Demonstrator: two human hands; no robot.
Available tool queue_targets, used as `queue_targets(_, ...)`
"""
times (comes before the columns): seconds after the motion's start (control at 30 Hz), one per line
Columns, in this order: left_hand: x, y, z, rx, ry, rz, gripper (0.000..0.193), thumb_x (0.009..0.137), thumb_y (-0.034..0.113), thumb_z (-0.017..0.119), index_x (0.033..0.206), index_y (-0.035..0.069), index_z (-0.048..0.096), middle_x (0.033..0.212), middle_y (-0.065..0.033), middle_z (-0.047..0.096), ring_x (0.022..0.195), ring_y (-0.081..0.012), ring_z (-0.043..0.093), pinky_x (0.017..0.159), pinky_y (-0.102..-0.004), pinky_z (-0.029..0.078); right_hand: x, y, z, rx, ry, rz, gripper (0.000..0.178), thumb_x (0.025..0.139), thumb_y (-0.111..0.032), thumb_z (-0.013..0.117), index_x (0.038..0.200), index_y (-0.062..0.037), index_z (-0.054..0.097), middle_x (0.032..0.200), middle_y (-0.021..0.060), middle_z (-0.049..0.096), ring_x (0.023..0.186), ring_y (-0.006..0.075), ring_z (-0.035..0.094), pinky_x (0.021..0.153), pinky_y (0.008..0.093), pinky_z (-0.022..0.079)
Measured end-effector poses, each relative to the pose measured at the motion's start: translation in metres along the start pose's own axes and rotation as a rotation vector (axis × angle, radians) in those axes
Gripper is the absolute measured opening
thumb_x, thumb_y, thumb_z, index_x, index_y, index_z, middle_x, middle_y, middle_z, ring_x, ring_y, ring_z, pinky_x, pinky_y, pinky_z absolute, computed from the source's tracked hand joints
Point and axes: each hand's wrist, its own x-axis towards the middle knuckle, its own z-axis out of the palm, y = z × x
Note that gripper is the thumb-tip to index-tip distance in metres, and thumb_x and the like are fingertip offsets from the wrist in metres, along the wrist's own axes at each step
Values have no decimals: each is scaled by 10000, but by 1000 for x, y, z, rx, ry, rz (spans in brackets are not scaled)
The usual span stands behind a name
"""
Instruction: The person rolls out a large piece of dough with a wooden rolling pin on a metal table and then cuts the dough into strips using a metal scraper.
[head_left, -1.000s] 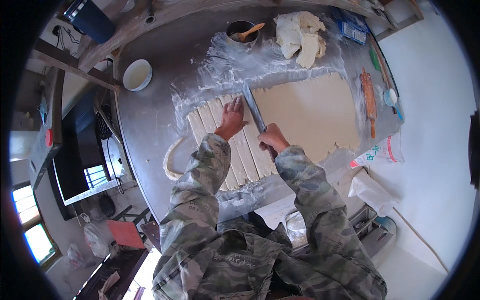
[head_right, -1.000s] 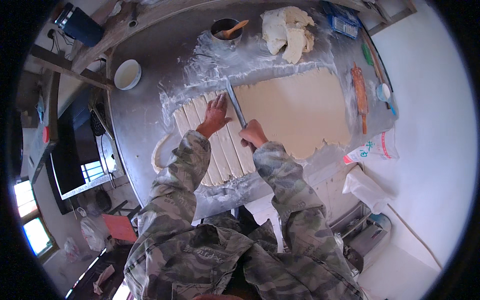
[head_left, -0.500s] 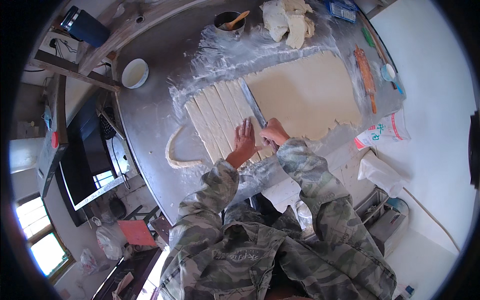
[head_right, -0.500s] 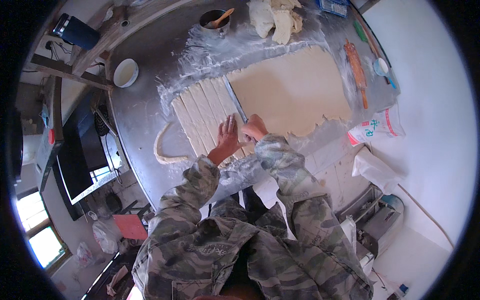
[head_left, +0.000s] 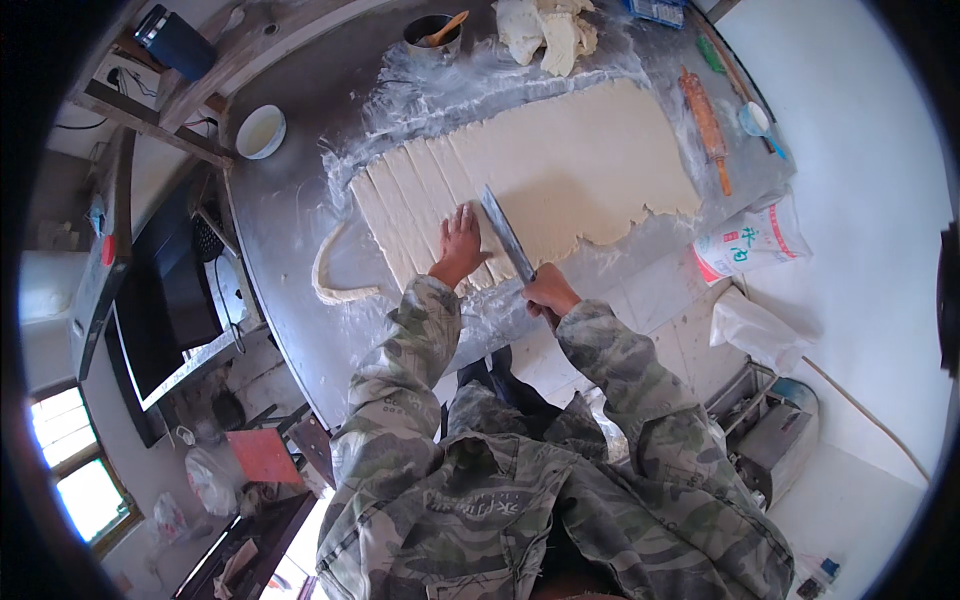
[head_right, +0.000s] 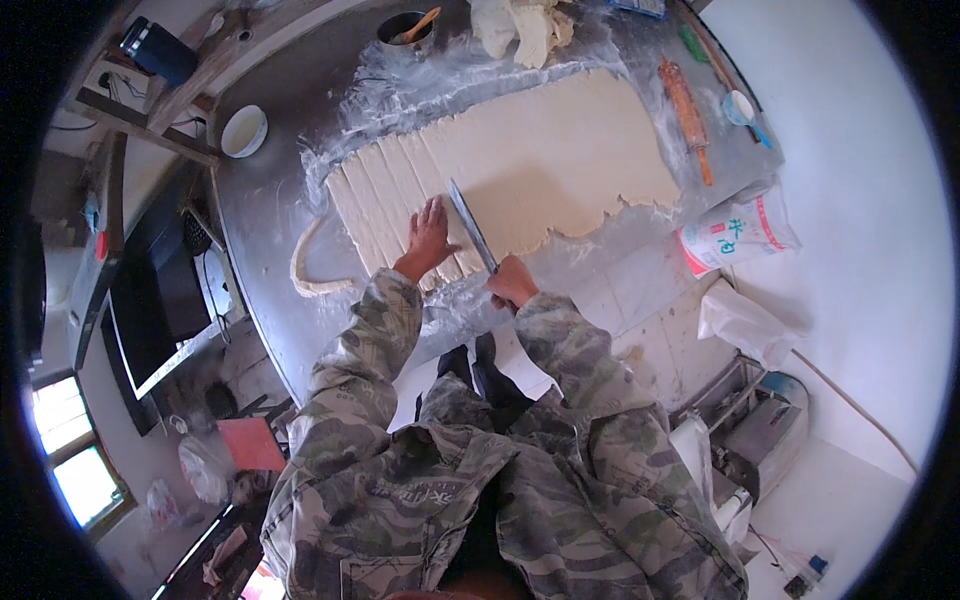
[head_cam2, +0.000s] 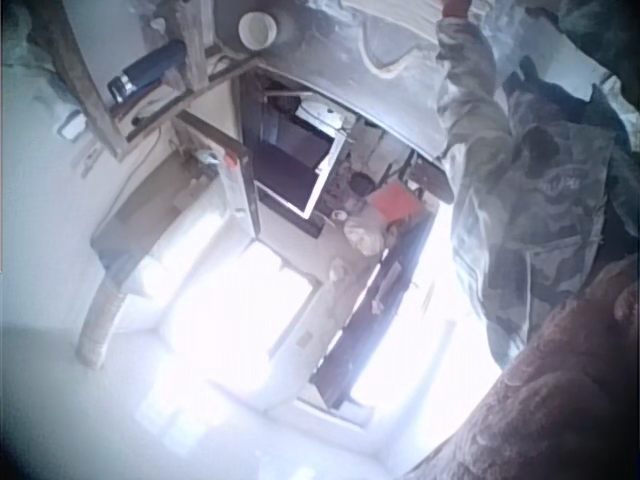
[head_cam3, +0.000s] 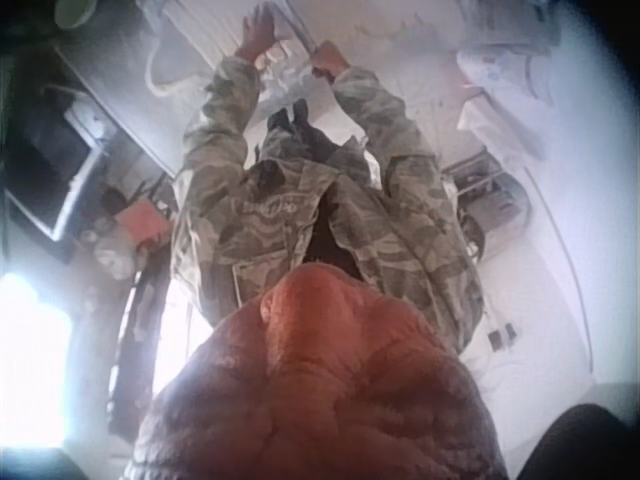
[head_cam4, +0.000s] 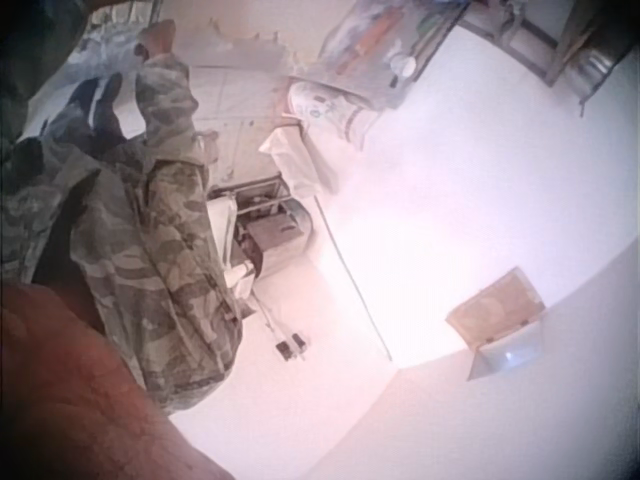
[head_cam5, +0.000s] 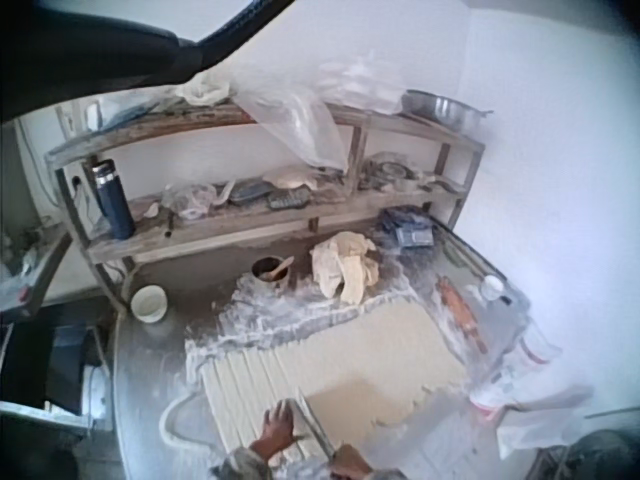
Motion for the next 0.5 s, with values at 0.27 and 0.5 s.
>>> queue_targets(0.27, 16, 15, -13, -257, 212, 39, 500, 1022, 414, 351, 1073, 26, 661, 1226, -239, 603, 1169, -434, 537, 953, -551, 443, 8, 16, 29, -271, 141, 40, 166, 677, -16, 585, 530, 58, 580, 523, 175, 614, 423, 256, 624, 433, 375, 509)
queue_targets(0.5, 18, -2, -13, -415, 47, -14, 538, 995, 445, 417, 1281, 13, 563, 1415, -184, 487, 1353, -370, 402, 1075, -569, 322, 51, 31, 39, -571, 350, -25, 152, 652, -55, 607, 511, 3, 616, 586, 201, 652, 584, 322, 691, 611, 411, 559)
